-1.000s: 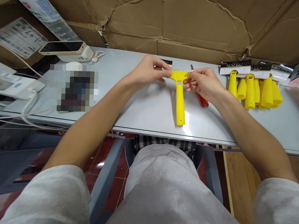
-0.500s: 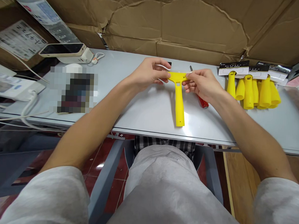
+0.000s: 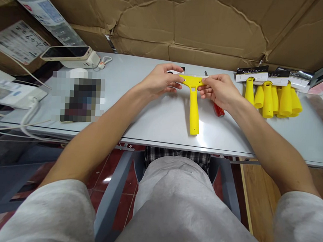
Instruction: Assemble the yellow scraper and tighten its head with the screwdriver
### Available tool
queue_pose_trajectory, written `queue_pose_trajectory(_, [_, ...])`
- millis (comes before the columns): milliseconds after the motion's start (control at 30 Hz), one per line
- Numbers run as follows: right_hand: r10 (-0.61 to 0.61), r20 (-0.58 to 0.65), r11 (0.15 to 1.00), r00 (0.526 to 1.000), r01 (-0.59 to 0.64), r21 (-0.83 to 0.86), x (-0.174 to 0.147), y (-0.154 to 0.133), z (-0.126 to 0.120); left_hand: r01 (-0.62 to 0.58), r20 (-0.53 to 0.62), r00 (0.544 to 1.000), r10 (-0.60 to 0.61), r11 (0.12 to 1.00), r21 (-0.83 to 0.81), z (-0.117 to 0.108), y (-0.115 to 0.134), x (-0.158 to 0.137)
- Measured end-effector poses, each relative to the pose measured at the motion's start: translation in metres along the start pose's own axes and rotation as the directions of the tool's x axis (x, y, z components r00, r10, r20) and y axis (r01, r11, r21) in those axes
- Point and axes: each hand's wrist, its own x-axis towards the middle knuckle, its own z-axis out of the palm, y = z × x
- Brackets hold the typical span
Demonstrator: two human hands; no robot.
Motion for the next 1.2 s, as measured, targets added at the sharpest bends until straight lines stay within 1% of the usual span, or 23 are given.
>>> queue_pose_trajectory(200, [-0.005,-0.008,0.998,1.0,0.006,0.062,-0.002,0.001,0.004,-0.079,-0.086,0.994,0.073,0.994,-0.073,0.004,-0.001,0.003])
queue_pose_trajectory(267, [-0.003,-0.02,0.996,1.0,0.005,0.088,-0.003,0.002,0.006,-0.116,-0.105,0.988,0.109,0.991,-0.063,0.004,0.0,0.002])
queue_pose_trajectory(300, [-0.003,-0.032,0.995,0.999,0.007,0.103,-0.004,0.002,0.008,-0.137,-0.097,0.987,0.132,0.99,-0.046,0.004,0.001,0.0])
queue_pose_trajectory(333, [-0.005,-0.049,0.993,0.999,0.011,0.119,-0.004,0.003,0.009,-0.156,-0.071,0.985,0.154,0.987,-0.023,0.004,0.002,-0.003])
queue_pose_trajectory(467, [-0.007,-0.097,0.982,0.995,0.025,0.19,-0.001,0.007,0.011,-0.223,0.115,0.971,0.209,0.966,0.131,0.008,-0.001,-0.012])
queue_pose_trajectory(533, [0.009,-0.097,0.976,0.995,0.012,0.216,0.0,0.007,0.011,-0.258,0.16,0.961,0.226,0.94,0.224,0.01,-0.006,-0.013])
queue_pose_trajectory(633, [0.024,-0.064,0.975,0.998,-0.01,0.221,0.0,0.007,0.009,-0.278,0.177,0.957,0.232,0.905,0.32,0.012,-0.014,-0.013])
queue_pose_trajectory(767, [0.014,0.01,0.983,1.0,-0.015,0.184,-0.003,0.006,0.007,-0.275,0.149,0.961,0.233,0.865,0.42,0.011,-0.017,-0.01])
queue_pose_trajectory(900, [0.02,0.031,0.987,0.999,-0.025,0.161,-0.004,0.006,0.007,-0.318,0.115,0.947,0.301,0.816,0.482,0.012,-0.018,-0.009])
queue_pose_trajectory(1033, [0.02,0.053,0.991,0.998,-0.027,0.135,-0.005,0.006,0.007,-0.387,0.135,0.915,0.381,0.73,0.563,0.015,-0.015,-0.012])
queue_pose_trajectory(1200, [0.018,0.066,0.993,0.998,-0.025,0.116,-0.006,0.008,0.008,-0.407,0.164,0.897,0.411,0.62,0.671,0.018,-0.011,-0.018])
